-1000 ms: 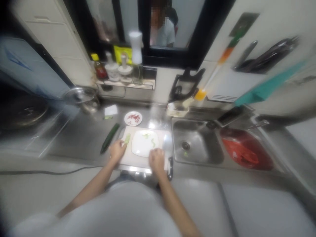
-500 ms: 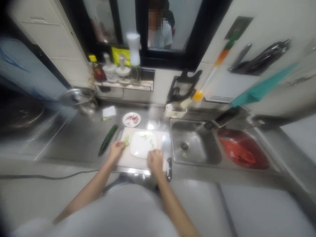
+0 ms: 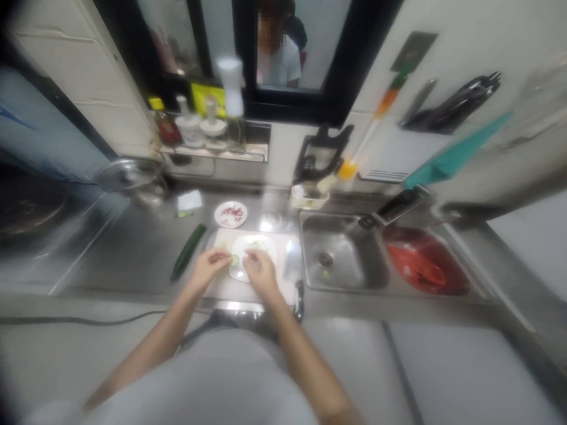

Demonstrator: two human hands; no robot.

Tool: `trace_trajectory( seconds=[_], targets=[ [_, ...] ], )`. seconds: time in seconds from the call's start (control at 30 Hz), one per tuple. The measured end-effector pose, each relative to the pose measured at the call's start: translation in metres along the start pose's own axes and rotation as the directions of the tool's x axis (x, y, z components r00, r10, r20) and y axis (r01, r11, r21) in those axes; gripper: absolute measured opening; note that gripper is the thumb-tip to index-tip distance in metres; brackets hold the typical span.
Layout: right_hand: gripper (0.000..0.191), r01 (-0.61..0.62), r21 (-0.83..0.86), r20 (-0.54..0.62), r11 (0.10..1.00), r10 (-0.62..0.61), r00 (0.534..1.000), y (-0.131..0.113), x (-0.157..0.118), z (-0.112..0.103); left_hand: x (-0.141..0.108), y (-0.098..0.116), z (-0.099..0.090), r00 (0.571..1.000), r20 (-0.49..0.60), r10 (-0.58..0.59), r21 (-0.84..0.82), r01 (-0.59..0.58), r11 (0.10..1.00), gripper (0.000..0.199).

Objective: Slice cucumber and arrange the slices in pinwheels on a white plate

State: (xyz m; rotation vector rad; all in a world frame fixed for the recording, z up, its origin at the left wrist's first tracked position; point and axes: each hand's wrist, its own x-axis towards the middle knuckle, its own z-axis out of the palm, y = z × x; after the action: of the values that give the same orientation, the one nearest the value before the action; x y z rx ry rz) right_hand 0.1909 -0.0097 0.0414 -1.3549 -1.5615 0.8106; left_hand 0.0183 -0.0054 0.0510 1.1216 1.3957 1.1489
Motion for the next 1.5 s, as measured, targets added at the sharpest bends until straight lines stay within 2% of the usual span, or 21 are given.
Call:
trace_trajectory(
  seconds=[0.17, 0.3, 0.37, 0.43, 0.5, 0.57, 0.63, 0.7, 0.87, 1.03, 1.23, 1.5],
  targets=[
    [0.018, 0.031, 0.063, 0.09, 0.998, -0.037, 0.995, -0.015, 0.006, -0.001, -0.006, 0.013, 0.003, 0.996, 0.068, 0.057, 0.017, -0.058, 0.998, 0.023],
    [0.017, -0.003, 0.11, 0.118, 0.994, -0.01, 0.993, -0.014, 0.005, -0.003, -0.009, 0.014, 0.007, 0.996, 0.069, 0.055, 0.04, -0.058, 0.998, 0.025],
    [0.018, -0.024, 0.126, 0.106, 0.992, 0.011, 0.994, -0.012, 0.004, -0.004, -0.011, 0.013, 0.009, 0.999, 0.038, 0.025, 0.011, -0.025, 1.0, 0.028],
    [0.019, -0.032, 0.116, 0.085, 0.993, 0.022, 0.996, -0.01, 0.002, -0.007, -0.013, 0.012, 0.011, 0.996, 0.049, -0.079, -0.049, 0.082, 0.995, 0.034],
    [0.02, -0.013, 0.092, 0.072, 0.996, 0.006, 0.997, -0.011, 0.0, -0.011, -0.017, 0.011, 0.013, 0.961, 0.147, -0.235, -0.119, 0.253, 0.96, 0.043],
    [0.021, 0.038, 0.064, 0.071, 0.997, -0.042, 0.997, -0.014, -0.002, -0.015, -0.02, 0.012, 0.014, 0.893, 0.29, -0.344, -0.178, 0.404, 0.898, 0.051],
    [0.022, 0.102, 0.028, 0.079, 0.994, -0.104, 0.991, -0.019, -0.004, -0.019, -0.023, 0.012, 0.017, 0.835, 0.403, -0.375, -0.224, 0.487, 0.844, 0.053],
    [0.022, 0.162, -0.019, 0.094, 0.987, -0.159, 0.983, -0.023, -0.007, -0.023, -0.024, 0.013, 0.019, 0.809, 0.45, -0.378, -0.26, 0.523, 0.811, 0.05],
    [0.022, 0.239, -0.106, 0.145, 0.965, -0.223, 0.964, -0.028, -0.018, -0.027, -0.024, 0.007, 0.02, 0.819, 0.425, -0.387, -0.314, 0.534, 0.785, 0.05],
    [0.019, 0.228, -0.126, 0.197, 0.965, -0.201, 0.96, -0.022, -0.03, -0.024, -0.027, 0.0, 0.016, 0.811, 0.42, -0.408, -0.291, 0.546, 0.786, 0.056],
    [0.016, 0.24, -0.186, 0.238, 0.953, -0.194, 0.952, -0.011, -0.039, -0.02, -0.034, 0.002, 0.014, 0.819, 0.402, -0.41, -0.235, 0.525, 0.818, 0.057],
    [0.017, 0.229, -0.249, 0.226, 0.941, -0.173, 0.958, -0.002, -0.043, -0.014, -0.034, -0.002, 0.022, 0.91, 0.301, -0.286, -0.153, 0.343, 0.927, 0.055]
  ],
)
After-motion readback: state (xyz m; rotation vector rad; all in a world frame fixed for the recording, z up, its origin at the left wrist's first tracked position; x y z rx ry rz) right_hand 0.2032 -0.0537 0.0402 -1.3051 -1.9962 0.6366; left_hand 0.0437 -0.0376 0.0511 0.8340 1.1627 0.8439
